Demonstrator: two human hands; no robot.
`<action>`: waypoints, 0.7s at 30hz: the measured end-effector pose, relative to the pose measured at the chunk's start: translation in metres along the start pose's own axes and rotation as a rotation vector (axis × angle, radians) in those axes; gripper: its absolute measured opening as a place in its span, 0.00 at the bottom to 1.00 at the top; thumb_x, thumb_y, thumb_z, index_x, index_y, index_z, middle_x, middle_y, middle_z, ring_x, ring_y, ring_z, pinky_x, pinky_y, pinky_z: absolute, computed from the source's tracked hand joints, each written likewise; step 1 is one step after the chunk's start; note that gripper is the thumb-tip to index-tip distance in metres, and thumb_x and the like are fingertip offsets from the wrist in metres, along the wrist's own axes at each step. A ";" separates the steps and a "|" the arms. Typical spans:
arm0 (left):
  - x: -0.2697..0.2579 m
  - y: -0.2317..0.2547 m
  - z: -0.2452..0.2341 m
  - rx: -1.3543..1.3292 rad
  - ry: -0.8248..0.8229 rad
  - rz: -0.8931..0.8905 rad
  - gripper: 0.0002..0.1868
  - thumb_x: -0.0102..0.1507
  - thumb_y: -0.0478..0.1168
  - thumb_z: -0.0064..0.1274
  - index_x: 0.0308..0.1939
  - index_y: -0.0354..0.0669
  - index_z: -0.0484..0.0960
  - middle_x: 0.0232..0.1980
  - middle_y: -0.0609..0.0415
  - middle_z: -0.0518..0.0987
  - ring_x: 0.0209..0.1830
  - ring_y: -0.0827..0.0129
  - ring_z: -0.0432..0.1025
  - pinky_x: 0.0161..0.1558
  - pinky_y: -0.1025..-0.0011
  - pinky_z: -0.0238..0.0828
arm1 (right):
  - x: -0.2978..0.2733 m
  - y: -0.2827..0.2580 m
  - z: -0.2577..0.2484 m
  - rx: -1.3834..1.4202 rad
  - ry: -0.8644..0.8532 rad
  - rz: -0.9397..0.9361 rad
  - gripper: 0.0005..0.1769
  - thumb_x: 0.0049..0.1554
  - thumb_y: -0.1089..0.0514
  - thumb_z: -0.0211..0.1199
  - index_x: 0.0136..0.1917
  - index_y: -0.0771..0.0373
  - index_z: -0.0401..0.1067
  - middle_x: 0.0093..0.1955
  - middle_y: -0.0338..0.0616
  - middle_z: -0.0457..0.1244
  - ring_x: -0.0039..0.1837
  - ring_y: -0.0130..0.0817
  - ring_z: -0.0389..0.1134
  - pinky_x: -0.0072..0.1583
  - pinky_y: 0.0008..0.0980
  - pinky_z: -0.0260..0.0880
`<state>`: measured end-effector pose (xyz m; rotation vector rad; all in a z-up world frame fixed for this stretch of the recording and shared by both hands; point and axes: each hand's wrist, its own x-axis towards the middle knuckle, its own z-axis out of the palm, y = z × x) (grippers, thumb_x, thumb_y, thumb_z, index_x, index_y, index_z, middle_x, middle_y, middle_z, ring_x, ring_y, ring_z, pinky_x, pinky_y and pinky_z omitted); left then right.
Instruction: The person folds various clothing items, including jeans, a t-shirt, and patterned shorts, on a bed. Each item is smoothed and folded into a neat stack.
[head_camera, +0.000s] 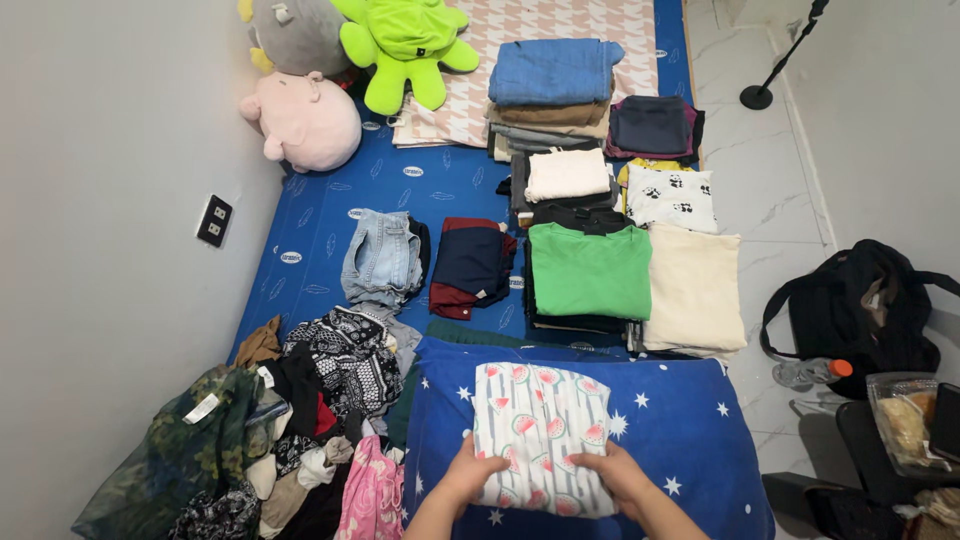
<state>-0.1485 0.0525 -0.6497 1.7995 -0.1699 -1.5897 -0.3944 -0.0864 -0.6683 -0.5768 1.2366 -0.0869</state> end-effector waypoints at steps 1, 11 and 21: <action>-0.004 0.006 0.000 -0.038 -0.037 -0.008 0.41 0.52 0.37 0.61 0.70 0.44 0.65 0.59 0.47 0.82 0.54 0.60 0.80 0.52 0.63 0.79 | -0.002 0.000 0.002 -0.034 0.022 0.006 0.28 0.51 0.65 0.64 0.66 0.70 0.67 0.56 0.60 0.72 0.53 0.49 0.76 0.55 0.46 0.78; -0.059 0.070 0.004 -0.156 -0.247 0.075 0.37 0.54 0.33 0.56 0.69 0.42 0.69 0.58 0.48 0.81 0.52 0.61 0.79 0.48 0.63 0.80 | -0.073 -0.041 0.016 0.033 0.160 -0.266 0.29 0.51 0.68 0.62 0.67 0.70 0.66 0.57 0.56 0.71 0.55 0.46 0.74 0.57 0.42 0.75; -0.111 0.096 0.035 0.031 -0.422 0.298 0.32 0.59 0.36 0.60 0.67 0.41 0.71 0.58 0.52 0.82 0.54 0.68 0.77 0.55 0.68 0.74 | -0.196 -0.070 -0.020 0.000 0.153 -0.460 0.28 0.50 0.66 0.65 0.65 0.69 0.68 0.57 0.51 0.71 0.55 0.37 0.73 0.57 0.37 0.74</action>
